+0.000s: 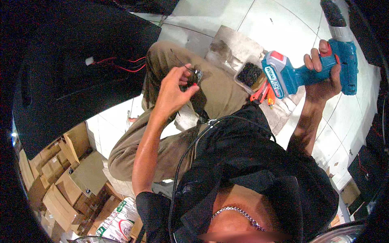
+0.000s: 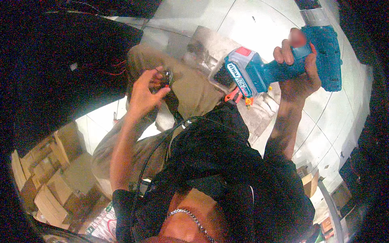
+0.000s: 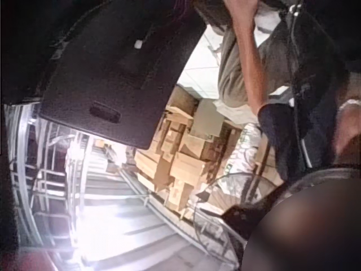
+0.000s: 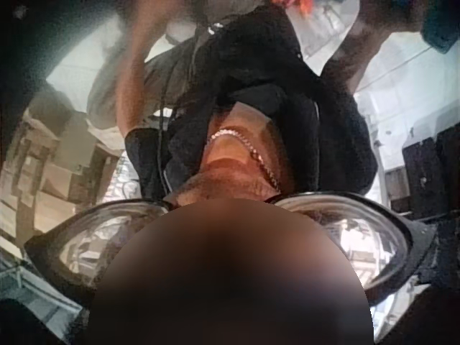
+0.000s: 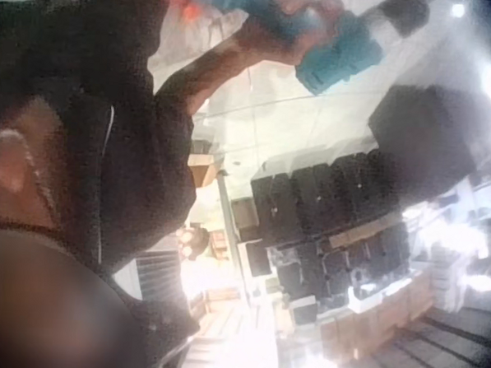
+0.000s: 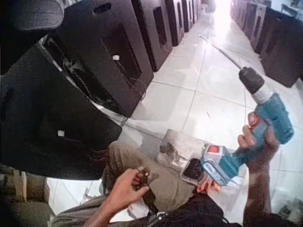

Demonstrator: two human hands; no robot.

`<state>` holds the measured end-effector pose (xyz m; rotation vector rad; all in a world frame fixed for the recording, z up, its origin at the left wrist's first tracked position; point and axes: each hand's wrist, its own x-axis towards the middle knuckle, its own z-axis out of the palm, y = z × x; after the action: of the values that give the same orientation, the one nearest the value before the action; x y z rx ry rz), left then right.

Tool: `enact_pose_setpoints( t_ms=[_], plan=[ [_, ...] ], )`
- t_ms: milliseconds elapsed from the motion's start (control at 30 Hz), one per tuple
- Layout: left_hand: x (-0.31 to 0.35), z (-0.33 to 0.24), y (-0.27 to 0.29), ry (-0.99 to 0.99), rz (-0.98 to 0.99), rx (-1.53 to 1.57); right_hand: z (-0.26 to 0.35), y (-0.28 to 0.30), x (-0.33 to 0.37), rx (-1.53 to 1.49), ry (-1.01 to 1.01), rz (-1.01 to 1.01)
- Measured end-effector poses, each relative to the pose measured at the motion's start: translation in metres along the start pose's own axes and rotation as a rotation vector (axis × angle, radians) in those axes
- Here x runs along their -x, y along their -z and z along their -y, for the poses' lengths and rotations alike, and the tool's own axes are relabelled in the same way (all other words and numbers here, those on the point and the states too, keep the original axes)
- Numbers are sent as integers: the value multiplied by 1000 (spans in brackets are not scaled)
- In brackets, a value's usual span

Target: The person sits on the floor and uses a cordless drill to fasten screws into the back of a black electronic device. They repeatedly pick up screws, align them with the drill bit, and drive them into the device casing.

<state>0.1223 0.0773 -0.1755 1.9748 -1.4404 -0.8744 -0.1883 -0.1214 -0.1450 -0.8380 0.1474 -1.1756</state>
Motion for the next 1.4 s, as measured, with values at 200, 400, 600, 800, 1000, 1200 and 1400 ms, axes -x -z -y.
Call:
enact_pose_setpoints(
  t_ms=[200,400,600,800,1000,1200,1400],
  plan=[
    [-10,11,-13,149,-54,169,-16,-3,3,-30,-28,-44],
    [-11,-16,5,177,-38,-157,-10,4,4,-8,-53,-59],
    [-46,-70,-46,-305,100,-178,-4,23,3,-16,-86,-48],
    [-96,-62,-161,-196,386,-452,-4,14,1,-24,-125,-45],
    [-95,-47,-187,-297,293,-508,-1,19,5,-4,-126,-38],
    [-82,-46,-178,-330,214,-386,-9,18,2,-72,-146,-61],
    [-76,-49,-170,-408,121,-279,-11,15,2,-86,-173,0]
  ],
)
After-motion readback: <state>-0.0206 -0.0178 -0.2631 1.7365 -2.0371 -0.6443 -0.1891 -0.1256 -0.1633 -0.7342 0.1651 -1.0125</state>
